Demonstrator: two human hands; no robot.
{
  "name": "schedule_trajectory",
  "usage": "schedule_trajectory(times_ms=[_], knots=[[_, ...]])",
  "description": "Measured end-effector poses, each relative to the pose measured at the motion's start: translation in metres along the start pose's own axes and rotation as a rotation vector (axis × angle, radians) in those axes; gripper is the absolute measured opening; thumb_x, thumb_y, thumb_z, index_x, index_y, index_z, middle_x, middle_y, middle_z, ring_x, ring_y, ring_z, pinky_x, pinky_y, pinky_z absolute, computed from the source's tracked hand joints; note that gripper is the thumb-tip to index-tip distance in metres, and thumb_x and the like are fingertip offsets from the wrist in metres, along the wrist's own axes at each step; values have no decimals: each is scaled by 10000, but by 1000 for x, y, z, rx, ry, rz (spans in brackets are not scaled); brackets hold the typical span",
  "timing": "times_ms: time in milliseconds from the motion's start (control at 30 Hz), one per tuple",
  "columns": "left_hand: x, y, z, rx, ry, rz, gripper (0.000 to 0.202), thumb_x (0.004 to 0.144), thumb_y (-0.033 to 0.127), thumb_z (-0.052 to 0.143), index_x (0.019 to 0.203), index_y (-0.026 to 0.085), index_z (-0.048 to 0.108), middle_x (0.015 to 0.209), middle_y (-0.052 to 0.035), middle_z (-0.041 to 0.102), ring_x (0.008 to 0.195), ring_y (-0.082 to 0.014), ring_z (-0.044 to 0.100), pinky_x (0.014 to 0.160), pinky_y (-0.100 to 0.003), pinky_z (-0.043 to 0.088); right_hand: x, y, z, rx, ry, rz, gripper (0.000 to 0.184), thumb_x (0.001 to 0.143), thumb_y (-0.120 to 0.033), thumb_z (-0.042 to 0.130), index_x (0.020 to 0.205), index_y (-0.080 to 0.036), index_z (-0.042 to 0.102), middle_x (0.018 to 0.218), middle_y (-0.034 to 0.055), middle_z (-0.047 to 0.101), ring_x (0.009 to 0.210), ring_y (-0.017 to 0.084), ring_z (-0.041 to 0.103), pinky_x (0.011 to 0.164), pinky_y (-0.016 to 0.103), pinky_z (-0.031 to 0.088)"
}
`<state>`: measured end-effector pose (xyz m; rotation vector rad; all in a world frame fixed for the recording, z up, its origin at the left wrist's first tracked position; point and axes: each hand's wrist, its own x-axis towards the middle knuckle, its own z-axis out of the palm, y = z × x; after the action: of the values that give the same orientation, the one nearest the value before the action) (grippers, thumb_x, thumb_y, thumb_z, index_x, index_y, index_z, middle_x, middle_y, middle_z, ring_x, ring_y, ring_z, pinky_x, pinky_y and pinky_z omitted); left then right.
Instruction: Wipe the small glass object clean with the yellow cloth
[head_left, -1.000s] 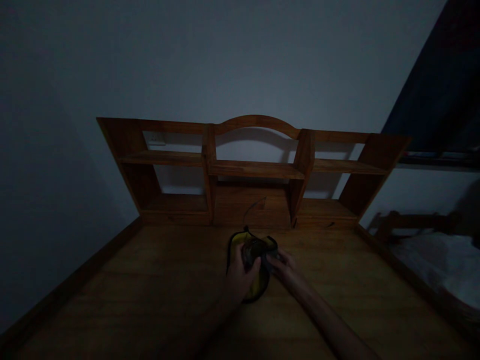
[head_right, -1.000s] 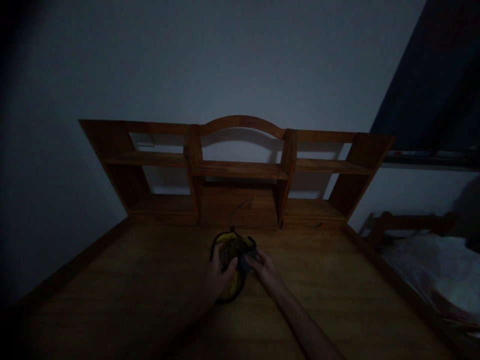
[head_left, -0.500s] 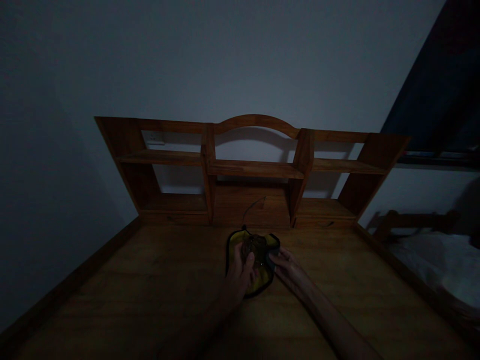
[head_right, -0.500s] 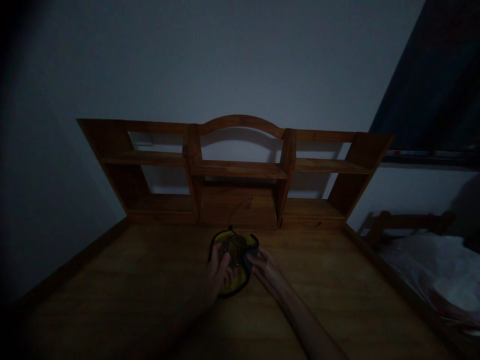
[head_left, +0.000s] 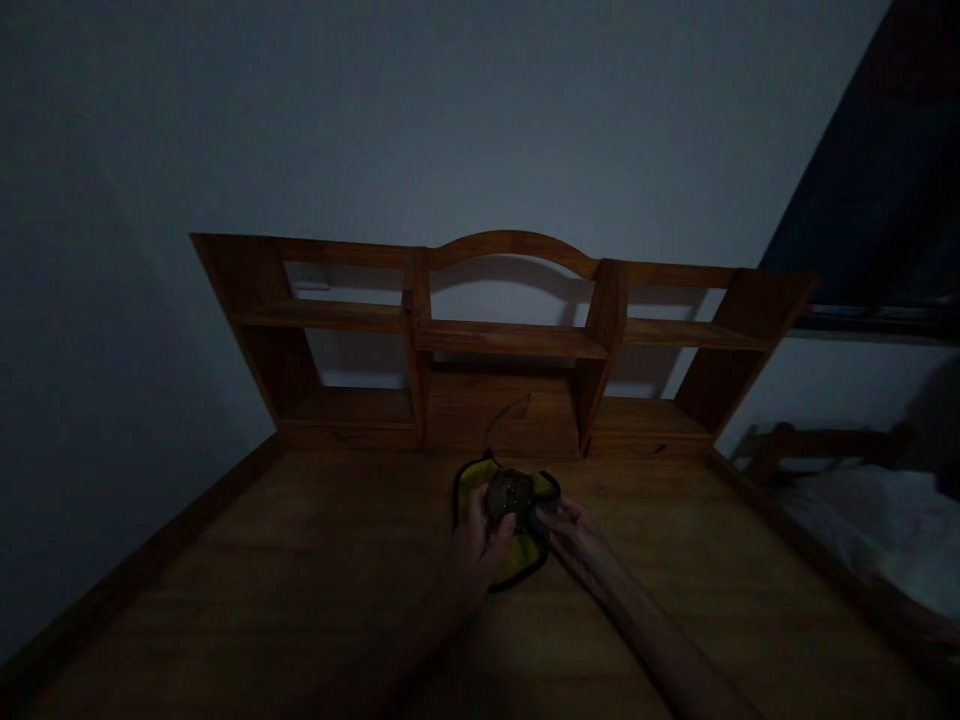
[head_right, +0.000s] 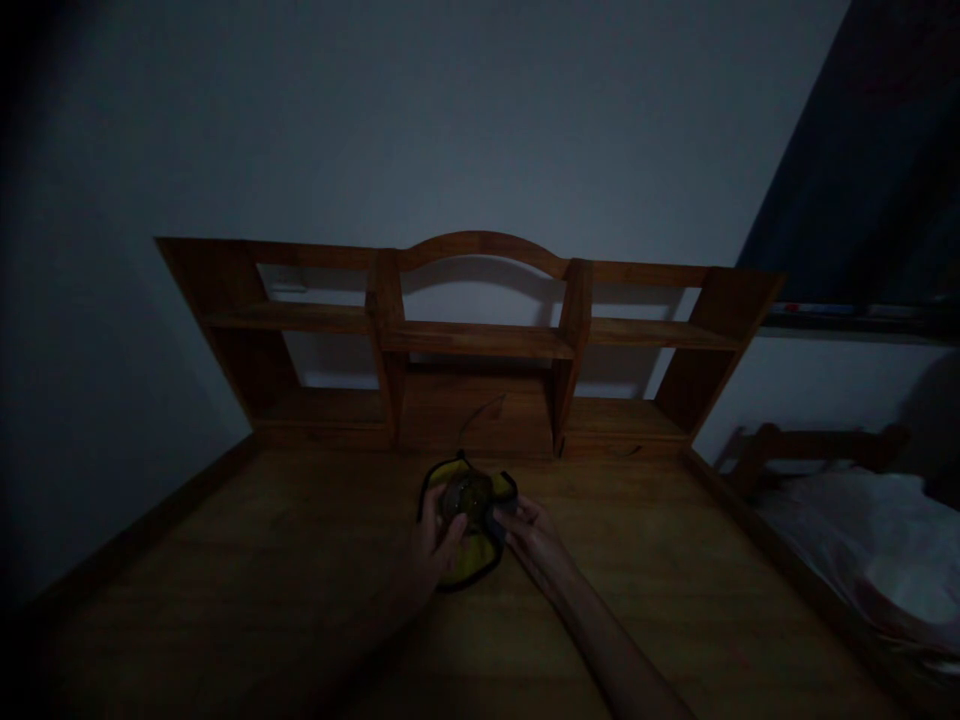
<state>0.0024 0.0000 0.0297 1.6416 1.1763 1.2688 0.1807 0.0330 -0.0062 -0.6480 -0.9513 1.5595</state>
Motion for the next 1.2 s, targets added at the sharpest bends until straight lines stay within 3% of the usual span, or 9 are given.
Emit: schedule_trajectory(times_ms=[100, 200, 333, 400, 467, 567, 867, 1067, 1200], knots=[[2, -11, 3, 26, -73, -59, 483, 816, 448, 531, 1213, 197, 419, 741, -15, 657, 604, -167, 630, 567, -267, 499, 1, -1, -1, 7, 8, -14, 315, 668, -196, 761, 973, -198, 682, 981, 48, 715, 907, 195, 654, 883, 325, 468], [3, -22, 11, 8, -69, -109, 552, 758, 432, 612, 1215, 200, 406, 838, -32, 679, 721, -188, 662, 627, -273, 522, 2, -3, -5, -1, 39, -37, 302, 662, -205, 766, 955, -202, 690, 985, 51, 716, 907, 203, 656, 870, 331, 477], [4, -31, 24, -159, -67, -119, 653, 721, 402, 663, 1248, 178, 351, 1048, -98, 652, 874, -199, 660, 695, -274, 542, 6, -4, -13, -25, 115, -66, 299, 631, -215, 787, 918, -215, 701, 942, 38, 728, 863, 196, 668, 833, 322, 493], [4, -32, 26, -238, -129, -125, 626, 745, 422, 639, 1240, 179, 344, 1010, -96, 657, 761, -174, 672, 585, -245, 544, 7, -3, -15, -41, 151, -66, 304, 615, -222, 795, 905, -213, 705, 916, 35, 732, 843, 193, 671, 819, 319, 498], [5, -34, 25, -276, -203, -150, 600, 763, 466, 611, 1218, 177, 349, 837, -50, 670, 542, -130, 634, 431, -209, 494, 7, -4, -15, -54, 156, -68, 308, 616, -217, 793, 910, -209, 704, 921, 35, 731, 854, 195, 667, 828, 323, 495], [6, -38, 22, -312, -240, -167, 593, 774, 517, 580, 1194, 168, 352, 656, 12, 625, 385, -94, 552, 352, -182, 429, 5, -7, -9, -62, 119, -64, 318, 637, -205, 776, 945, -205, 695, 972, 40, 719, 898, 202, 654, 863, 335, 478], [11, -46, 23, -375, -247, -237, 606, 795, 564, 527, 1199, 161, 325, 546, 18, 617, 399, -134, 585, 366, -190, 420, -3, -20, 5, -112, -25, 14, 414, 631, -191, 781, 1027, -210, 663, 992, 31, 700, 923, 204, 630, 876, 331, 451], [9, -41, 25, -397, -230, -232, 613, 786, 548, 547, 1202, 165, 312, 719, -39, 674, 449, -140, 622, 416, -230, 484, -7, -21, 7, -127, -28, 58, 456, 642, -254, 777, 1074, -232, 630, 1035, 38, 683, 929, 208, 631, 813, 320, 474], [6, -35, 25, -333, -217, -184, 624, 783, 492, 579, 1245, 165, 317, 861, -79, 677, 601, -181, 666, 483, -276, 529, -8, -21, 5, -141, -10, 94, 426, 653, -257, 772, 1057, -240, 638, 1007, 32, 691, 909, 199, 637, 761, 289, 484]])
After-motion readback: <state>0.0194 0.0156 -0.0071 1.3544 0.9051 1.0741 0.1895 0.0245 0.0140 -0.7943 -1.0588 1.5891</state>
